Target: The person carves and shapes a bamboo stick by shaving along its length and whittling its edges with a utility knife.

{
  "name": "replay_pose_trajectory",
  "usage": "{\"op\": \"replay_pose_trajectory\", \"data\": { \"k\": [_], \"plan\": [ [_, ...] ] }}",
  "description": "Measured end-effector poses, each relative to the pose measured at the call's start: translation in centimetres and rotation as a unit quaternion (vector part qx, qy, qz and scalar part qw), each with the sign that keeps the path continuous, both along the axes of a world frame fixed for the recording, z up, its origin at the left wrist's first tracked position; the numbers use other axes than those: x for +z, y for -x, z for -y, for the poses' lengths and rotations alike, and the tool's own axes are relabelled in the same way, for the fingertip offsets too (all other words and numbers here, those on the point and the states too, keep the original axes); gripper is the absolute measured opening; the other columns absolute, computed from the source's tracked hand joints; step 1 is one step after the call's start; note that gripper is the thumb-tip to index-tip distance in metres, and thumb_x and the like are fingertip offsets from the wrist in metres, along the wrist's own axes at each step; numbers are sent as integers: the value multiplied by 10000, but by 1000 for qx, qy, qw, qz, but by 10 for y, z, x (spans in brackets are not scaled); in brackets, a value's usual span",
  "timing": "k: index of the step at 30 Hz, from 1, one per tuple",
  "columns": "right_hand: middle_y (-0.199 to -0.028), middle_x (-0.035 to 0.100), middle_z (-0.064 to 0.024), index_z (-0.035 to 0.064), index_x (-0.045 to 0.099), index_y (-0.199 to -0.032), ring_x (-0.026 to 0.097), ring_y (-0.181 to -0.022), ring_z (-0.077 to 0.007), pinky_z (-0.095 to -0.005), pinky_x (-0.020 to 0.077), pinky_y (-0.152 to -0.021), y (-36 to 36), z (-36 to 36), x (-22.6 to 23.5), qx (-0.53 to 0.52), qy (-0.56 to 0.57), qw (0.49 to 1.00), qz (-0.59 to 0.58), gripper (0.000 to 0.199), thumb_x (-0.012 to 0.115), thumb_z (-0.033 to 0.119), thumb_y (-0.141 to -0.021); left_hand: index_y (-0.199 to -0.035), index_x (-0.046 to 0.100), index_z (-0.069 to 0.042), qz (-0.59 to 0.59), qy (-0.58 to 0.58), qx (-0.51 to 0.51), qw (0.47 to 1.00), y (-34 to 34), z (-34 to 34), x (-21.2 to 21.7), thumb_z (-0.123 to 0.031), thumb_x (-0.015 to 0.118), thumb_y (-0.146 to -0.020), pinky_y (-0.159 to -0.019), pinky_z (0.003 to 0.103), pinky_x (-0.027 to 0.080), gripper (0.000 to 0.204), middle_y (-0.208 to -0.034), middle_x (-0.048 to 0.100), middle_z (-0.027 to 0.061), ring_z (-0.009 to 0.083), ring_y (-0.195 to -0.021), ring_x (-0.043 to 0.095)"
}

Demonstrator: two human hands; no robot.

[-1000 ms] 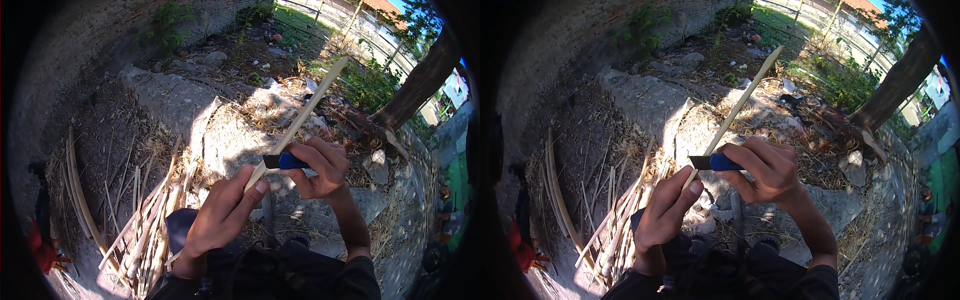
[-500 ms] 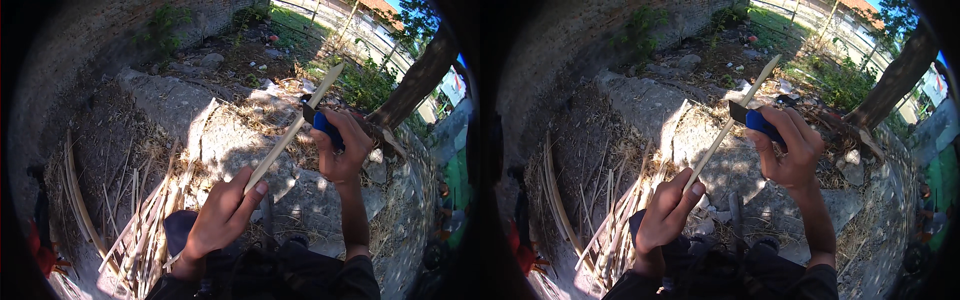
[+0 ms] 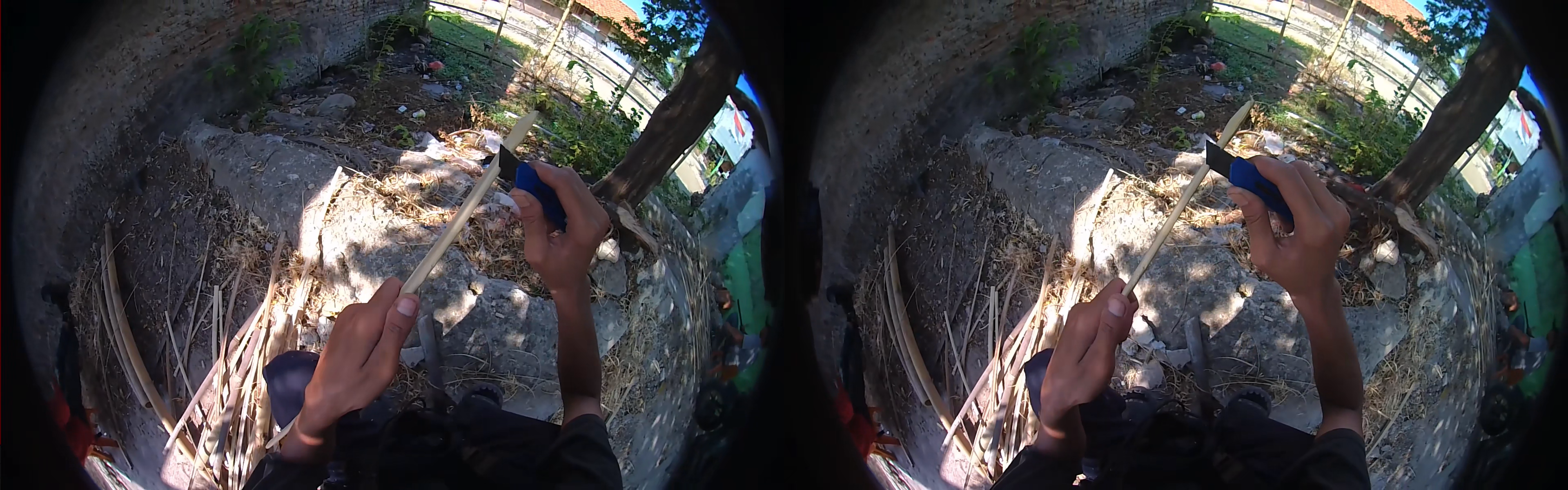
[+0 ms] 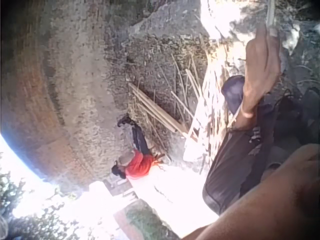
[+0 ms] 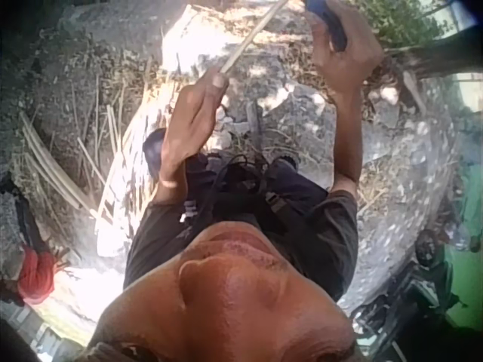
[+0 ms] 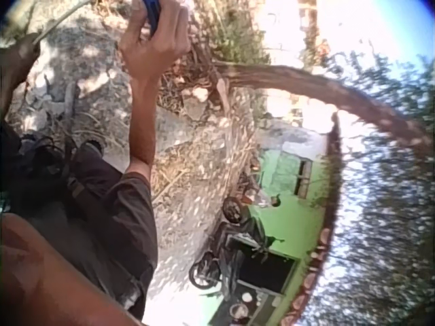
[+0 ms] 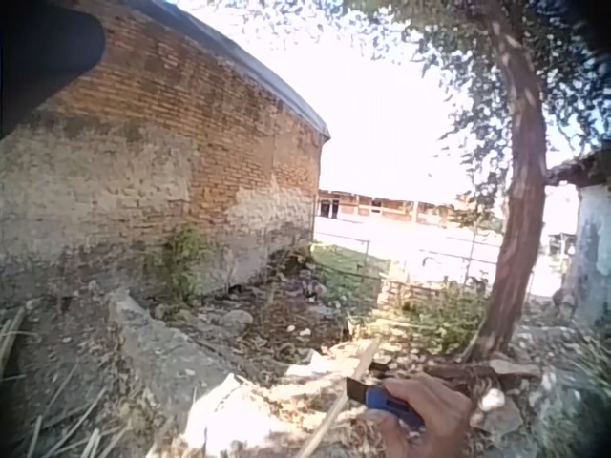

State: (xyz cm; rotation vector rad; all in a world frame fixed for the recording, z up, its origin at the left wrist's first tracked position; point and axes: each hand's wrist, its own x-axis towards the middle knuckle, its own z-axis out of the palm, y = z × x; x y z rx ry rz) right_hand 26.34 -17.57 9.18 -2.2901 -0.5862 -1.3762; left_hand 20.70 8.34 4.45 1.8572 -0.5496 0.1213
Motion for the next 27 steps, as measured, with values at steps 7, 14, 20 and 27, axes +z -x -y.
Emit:
{"op": "replay_pose_trajectory", "data": {
  "k": [7,14,20,27],
  "plan": [
    [-775,663,-95,-12,707,-1121,622,-617,-161,-295,465,-542,-5,4,-11,51,-65,996,-42,322,668,294,-1027,-950,566,11,-83,19,-5,996,-7,3,-1,-147,586,-1071,-482,444,320,200,-565,491,128,309,-460,466],
    [-716,523,1,-31,660,-1143,464,-576,-49,-228,347,-519,4,2,-3,142,-223,945,-190,501,369,377,-1147,-906,515,-25,-65,8,32,997,-11,2,-9,-176,618,-1061,-457,393,308,239,-525,463,88,219,-432,435],
    [-679,539,18,-1,705,-1140,459,-550,-47,-244,308,-494,2,-2,1,202,-320,913,-150,300,570,261,-1086,-901,514,-38,-49,-67,83,993,-11,2,-4,-210,664,-1031,-473,412,353,263,-540,487,108,275,-453,503],
    [-852,654,-54,79,787,-1093,663,-757,-201,-332,479,-593,3,-10,-2,100,36,978,-182,285,854,187,-837,-882,677,-79,114,-195,94,970,-35,-10,-28,-272,784,-917,-516,387,426,224,-593,596,103,262,-515,598]
  ]
}}
